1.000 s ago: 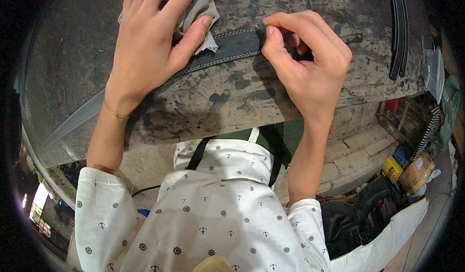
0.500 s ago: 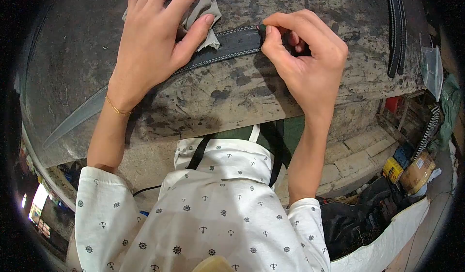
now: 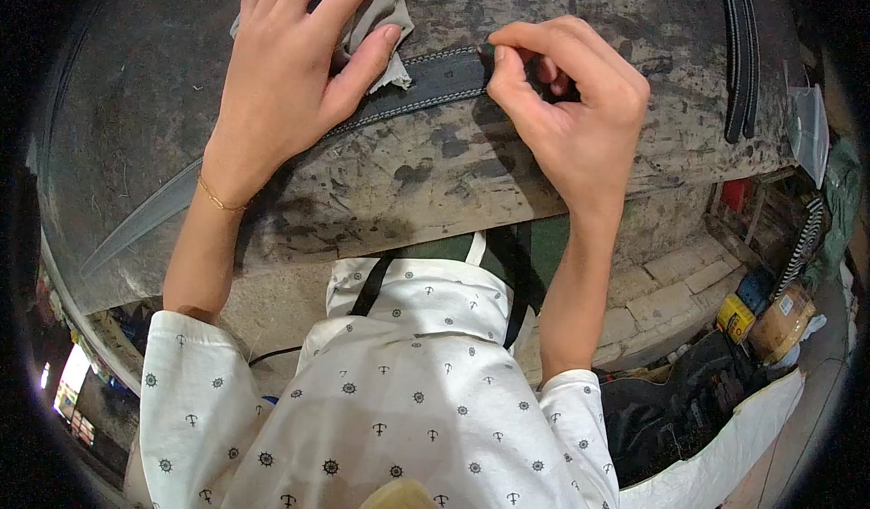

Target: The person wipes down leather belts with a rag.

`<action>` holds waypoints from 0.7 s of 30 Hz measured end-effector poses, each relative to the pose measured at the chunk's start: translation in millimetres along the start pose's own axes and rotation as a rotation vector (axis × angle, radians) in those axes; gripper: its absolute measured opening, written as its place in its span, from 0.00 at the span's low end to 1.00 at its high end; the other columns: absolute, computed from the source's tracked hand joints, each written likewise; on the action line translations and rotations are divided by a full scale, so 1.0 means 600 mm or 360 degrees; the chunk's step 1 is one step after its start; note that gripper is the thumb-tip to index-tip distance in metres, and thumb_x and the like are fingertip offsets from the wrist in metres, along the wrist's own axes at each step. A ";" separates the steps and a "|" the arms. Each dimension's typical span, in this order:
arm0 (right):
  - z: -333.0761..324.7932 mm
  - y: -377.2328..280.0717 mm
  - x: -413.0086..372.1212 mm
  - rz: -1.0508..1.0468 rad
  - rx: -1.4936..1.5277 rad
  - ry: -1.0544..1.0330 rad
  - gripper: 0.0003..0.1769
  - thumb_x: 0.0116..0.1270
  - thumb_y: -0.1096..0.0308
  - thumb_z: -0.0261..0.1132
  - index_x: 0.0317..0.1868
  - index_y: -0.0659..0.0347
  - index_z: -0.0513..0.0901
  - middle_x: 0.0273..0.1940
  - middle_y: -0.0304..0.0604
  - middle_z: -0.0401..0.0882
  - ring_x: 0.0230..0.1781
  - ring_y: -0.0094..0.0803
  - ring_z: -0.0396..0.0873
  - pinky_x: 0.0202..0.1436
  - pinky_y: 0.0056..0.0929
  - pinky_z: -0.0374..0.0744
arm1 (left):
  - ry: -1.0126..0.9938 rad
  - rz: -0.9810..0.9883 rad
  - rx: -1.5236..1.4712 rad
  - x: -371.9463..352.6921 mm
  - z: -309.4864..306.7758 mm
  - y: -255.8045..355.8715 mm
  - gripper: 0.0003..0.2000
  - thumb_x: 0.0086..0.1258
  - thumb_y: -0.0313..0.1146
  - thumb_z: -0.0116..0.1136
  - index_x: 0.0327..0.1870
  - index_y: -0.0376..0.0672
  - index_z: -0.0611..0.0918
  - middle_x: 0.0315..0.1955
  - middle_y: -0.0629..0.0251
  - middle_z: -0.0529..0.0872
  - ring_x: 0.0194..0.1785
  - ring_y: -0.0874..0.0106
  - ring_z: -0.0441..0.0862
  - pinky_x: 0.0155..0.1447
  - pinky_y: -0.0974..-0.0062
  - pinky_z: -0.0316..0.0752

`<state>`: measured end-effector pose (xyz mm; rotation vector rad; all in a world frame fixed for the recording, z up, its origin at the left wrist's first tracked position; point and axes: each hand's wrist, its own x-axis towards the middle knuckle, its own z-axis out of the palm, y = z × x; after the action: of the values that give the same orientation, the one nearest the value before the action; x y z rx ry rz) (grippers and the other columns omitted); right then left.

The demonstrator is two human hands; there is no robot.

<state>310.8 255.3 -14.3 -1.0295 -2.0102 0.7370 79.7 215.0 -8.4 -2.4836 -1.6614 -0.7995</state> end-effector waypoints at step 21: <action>-0.001 0.001 -0.001 0.0124 0.0068 -0.0007 0.05 0.58 0.79 0.70 0.36 0.65 0.88 0.28 0.35 0.80 0.24 0.18 0.71 0.28 0.19 0.68 | 0.0035 0.0030 0.0024 -0.003 0.005 -0.004 0.20 0.66 0.38 0.64 0.57 0.38 0.79 0.56 0.50 0.77 0.64 0.51 0.73 0.65 0.50 0.66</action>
<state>311.8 254.9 -14.6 -1.0871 -1.9589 0.8201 78.3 215.5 -12.5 -2.4677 -1.6289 -0.8062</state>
